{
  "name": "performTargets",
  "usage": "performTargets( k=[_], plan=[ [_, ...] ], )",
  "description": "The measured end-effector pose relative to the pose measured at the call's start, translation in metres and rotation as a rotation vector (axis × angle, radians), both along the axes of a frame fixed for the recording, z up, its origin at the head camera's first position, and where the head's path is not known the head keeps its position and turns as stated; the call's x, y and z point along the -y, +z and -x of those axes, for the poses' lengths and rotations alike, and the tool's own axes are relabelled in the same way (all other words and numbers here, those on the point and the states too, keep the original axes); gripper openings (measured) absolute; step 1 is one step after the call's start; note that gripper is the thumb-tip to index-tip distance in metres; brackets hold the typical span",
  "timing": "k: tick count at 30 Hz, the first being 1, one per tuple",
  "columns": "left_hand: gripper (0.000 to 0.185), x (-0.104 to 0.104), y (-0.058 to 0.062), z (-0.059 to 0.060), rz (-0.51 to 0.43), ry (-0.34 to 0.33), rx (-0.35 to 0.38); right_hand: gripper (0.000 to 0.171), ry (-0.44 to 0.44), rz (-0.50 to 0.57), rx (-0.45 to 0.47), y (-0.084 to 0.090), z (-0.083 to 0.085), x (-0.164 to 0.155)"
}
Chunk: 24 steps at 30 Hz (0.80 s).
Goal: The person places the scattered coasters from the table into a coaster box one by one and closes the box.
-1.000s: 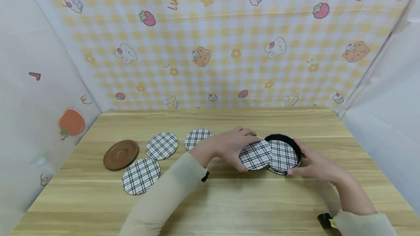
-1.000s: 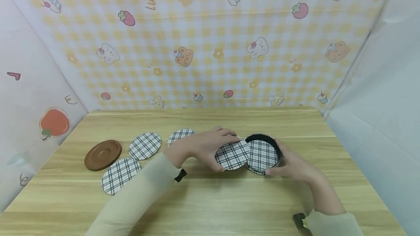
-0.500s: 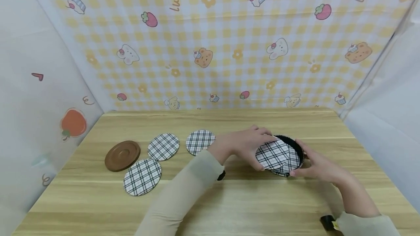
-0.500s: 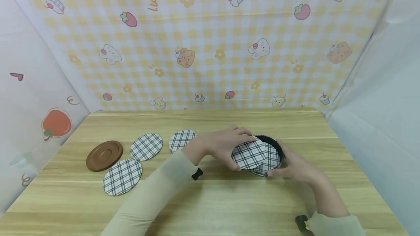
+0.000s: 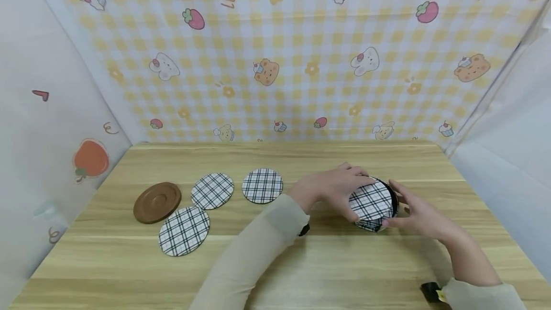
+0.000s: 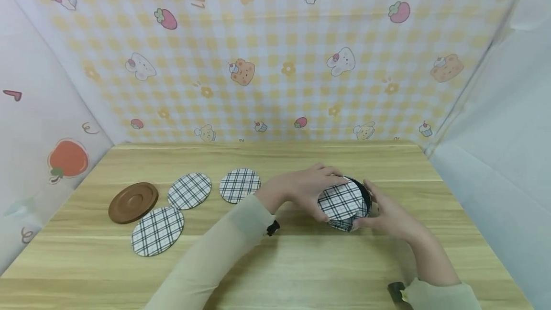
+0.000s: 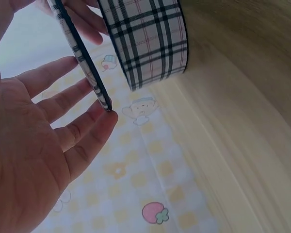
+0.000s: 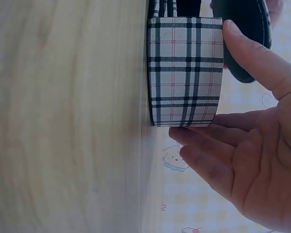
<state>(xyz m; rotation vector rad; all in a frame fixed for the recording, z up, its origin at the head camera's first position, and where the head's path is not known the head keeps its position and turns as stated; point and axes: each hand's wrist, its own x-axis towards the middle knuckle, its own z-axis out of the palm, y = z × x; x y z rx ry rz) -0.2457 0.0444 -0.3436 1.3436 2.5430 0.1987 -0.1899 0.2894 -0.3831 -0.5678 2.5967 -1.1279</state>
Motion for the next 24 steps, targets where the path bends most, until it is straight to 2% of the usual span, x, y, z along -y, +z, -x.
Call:
performTargets(
  k=[9,19,24],
  plan=[
    [0.092,-0.017,-0.006,0.006,0.035,-0.013,-0.006,0.102,0.015,0.013,0.006,0.0,0.002,-0.001],
    [0.09,-0.026,-0.006,0.005,0.093,0.027,0.02,0.099,0.009,0.007,-0.007,0.001,0.0,0.0],
    [0.089,-0.029,-0.007,0.006,0.089,0.035,0.02,0.098,0.011,0.01,0.001,0.002,-0.001,0.0]
  ],
)
